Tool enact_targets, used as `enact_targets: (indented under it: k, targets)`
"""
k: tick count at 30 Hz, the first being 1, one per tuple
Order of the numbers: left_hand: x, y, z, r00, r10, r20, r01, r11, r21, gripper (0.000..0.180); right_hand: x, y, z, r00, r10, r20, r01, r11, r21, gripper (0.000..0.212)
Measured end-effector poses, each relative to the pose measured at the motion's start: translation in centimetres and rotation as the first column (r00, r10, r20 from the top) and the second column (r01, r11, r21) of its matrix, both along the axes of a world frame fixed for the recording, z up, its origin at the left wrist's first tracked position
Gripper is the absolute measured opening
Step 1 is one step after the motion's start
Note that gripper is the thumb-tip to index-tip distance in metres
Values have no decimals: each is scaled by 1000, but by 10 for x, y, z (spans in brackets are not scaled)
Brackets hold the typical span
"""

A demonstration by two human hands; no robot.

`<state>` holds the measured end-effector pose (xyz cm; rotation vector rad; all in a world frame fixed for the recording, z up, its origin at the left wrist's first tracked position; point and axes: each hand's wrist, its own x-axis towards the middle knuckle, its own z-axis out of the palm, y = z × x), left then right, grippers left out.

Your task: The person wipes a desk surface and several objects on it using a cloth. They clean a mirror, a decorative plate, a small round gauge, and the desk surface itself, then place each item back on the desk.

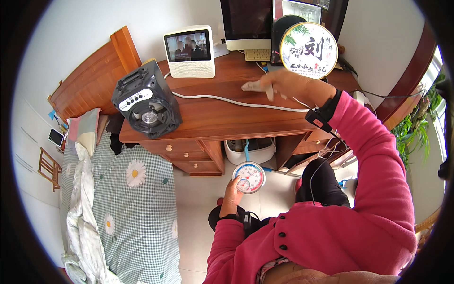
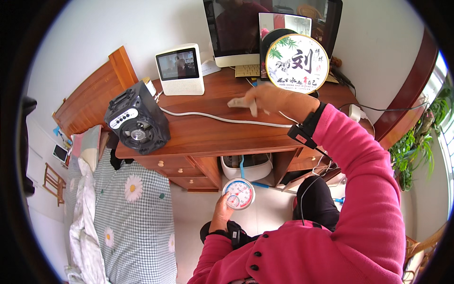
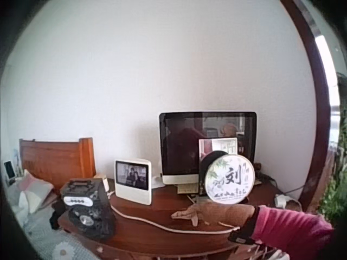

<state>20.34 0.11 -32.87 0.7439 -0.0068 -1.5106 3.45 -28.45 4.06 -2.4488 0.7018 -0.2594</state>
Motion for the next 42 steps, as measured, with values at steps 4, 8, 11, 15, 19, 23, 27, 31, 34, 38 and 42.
enact_targets:
  k: [4,8,11,15,19,23,27,31,34,38,42]
  targets:
    - [1,-1,0,1000,-8,15,8,999,-38,31,38,-20,2,947,-126,297,227,913,-338,30]
    - [2,-3,4,1000,-4,16,4,1000,-30,31,88,-60,-15,968,-189,166,250,657,-711,36]
    - [2,-3,7,1000,7,12,-7,1000,-23,33,107,-81,-30,997,-60,-41,24,807,-590,38]
    - [4,-2,5,999,20,27,-19,999,-26,34,135,-99,-48,975,-213,-61,103,681,-725,31]
    - [5,-2,3,1000,5,22,-4,1000,-27,34,141,-108,-49,951,-199,-237,-20,726,-688,29]
    - [3,-5,6,998,-4,61,7,999,-39,37,135,-99,-38,913,-131,-386,-176,727,-663,26]
    - [1,-5,8,1000,-1,13,2,999,-55,33,122,-73,-33,868,-167,-468,-186,763,-619,23]
    - [3,-3,2,1000,15,16,-14,999,-39,31,73,-39,-40,870,-248,-426,-114,739,-664,24]
    - [4,-2,-1,1000,-2,19,3,998,-67,32,37,-13,-30,878,-267,-397,-36,790,-612,25]
    - [3,-1,1,1000,3,31,-1,998,-60,32,4,33,2,919,-137,-369,-51,888,-457,21]
    - [2,-1,3,999,1,35,0,999,-38,32,-4,46,31,962,-134,-236,97,982,-165,24]
